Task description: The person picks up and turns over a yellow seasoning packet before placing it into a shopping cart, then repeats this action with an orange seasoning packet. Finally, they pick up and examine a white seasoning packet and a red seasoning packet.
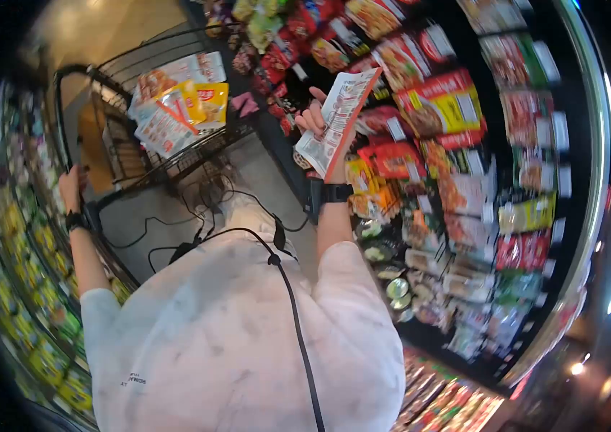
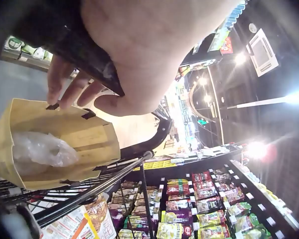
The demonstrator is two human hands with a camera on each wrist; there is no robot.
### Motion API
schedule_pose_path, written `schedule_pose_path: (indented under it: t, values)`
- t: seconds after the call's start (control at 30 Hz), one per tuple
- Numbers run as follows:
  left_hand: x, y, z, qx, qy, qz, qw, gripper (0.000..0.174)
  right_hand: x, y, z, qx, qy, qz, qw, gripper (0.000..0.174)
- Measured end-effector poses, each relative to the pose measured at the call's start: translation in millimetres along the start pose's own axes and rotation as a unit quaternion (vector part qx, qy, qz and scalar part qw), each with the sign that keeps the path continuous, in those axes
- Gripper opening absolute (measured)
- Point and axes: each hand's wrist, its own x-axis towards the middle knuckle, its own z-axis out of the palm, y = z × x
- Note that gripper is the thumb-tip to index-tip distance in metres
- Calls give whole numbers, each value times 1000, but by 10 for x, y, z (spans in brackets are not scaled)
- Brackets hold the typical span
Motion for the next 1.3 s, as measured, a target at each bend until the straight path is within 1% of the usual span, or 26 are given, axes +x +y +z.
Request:
schedule_pose_path:
  t: [0.03,0.07,0.1,0.17,0.2,0.23,0.27,0.3,0.33,0.37,0.4,0.43,0.47,0.5,0.57,0.6,0.67,0.73,0.83,0.87,0.97,1.07,1.1,1.17,1.23,1.3]
  values:
    - [238,-199,-76,2,-21,3,1000,37,-175,-90,21,16,1,-22,1000,68]
    - [675,-509,-143,185,33,40,981,33,-332,-195,47,32,0,-47,998,65]
    - [536,-372,-117,187,66,61,978,35,-488,-319,98,44,-4,-79,996,63]
    - [767,-510,-191,94,-1,85,992,44,-833,-544,324,-15,95,-144,985,59]
    - [557,-321,-134,120,40,123,984,41,-1043,-675,352,-68,140,-161,975,58]
    - [248,-50,-89,133,37,107,985,42,-1261,-798,379,-116,185,-175,960,57]
    - [408,-157,-128,145,45,109,982,40,-1492,-917,195,-121,302,-194,926,49]
    - [591,-296,-176,194,60,159,966,41,-1648,-1043,120,-153,319,-232,906,45]
    - [545,-245,-199,234,70,152,958,48,-1799,-1149,63,-181,339,-267,884,43]
    - [1197,-724,-293,308,105,165,931,60,-1958,-1247,-31,-207,364,-298,858,41]
    - [1191,-636,-280,370,102,84,919,75,-2140,-1374,-193,-238,391,-313,832,39]
    - [1098,-497,-164,426,166,94,885,83,-2345,-1515,-315,-270,421,-324,803,38]
    - [683,-231,82,426,266,29,864,84,-2542,-1636,-248,-291,440,-332,782,36]
    - [-117,299,196,420,171,78,888,81,-2728,-1749,-299,-283,455,-357,765,36]
    - [-477,529,460,393,149,120,900,73,-3103,-1999,-496,-270,485,-394,732,35]
    - [-714,604,601,342,156,174,910,70,-3315,-2131,-652,-262,516,-405,708,33]
    - [-1366,909,1082,235,165,284,915,64,-3707,-2409,-839,-237,522,-435,695,31]
    - [-1463,950,1387,263,148,321,897,61,-3937,-2699,-827,-200,531,-478,671,34]
    - [-1624,1004,1799,287,138,379,869,57,-4219,-3043,-983,-213,498,-508,669,43]
    - [-1774,1071,1974,292,133,398,859,56,-4304,-3129,-1066,-207,533,-486,661,42]
    - [-2476,1450,2402,216,-73,339,913,48,-4417,-3317,-1170,-231,537,-456,671,44]
    - [-2894,1660,2967,167,-256,363,880,39,-4420,-3493,-1202,-262,531,-442,674,40]
    - [-3261,1834,3147,205,-286,354,867,34,-4425,-3529,-1240,-276,527,-435,676,39]
    - [-3490,1958,3471,256,-340,411,806,34,-4433,-3547,-1303,-311,546,-410,661,37]
    - [-4037,2171,3737,309,-327,432,782,32,-4411,-3544,-1267,-338,540,-412,651,37]
    - [-4359,2276,3969,304,-342,422,783,31,-4410,-3522,-1186,-321,533,-447,642,37]
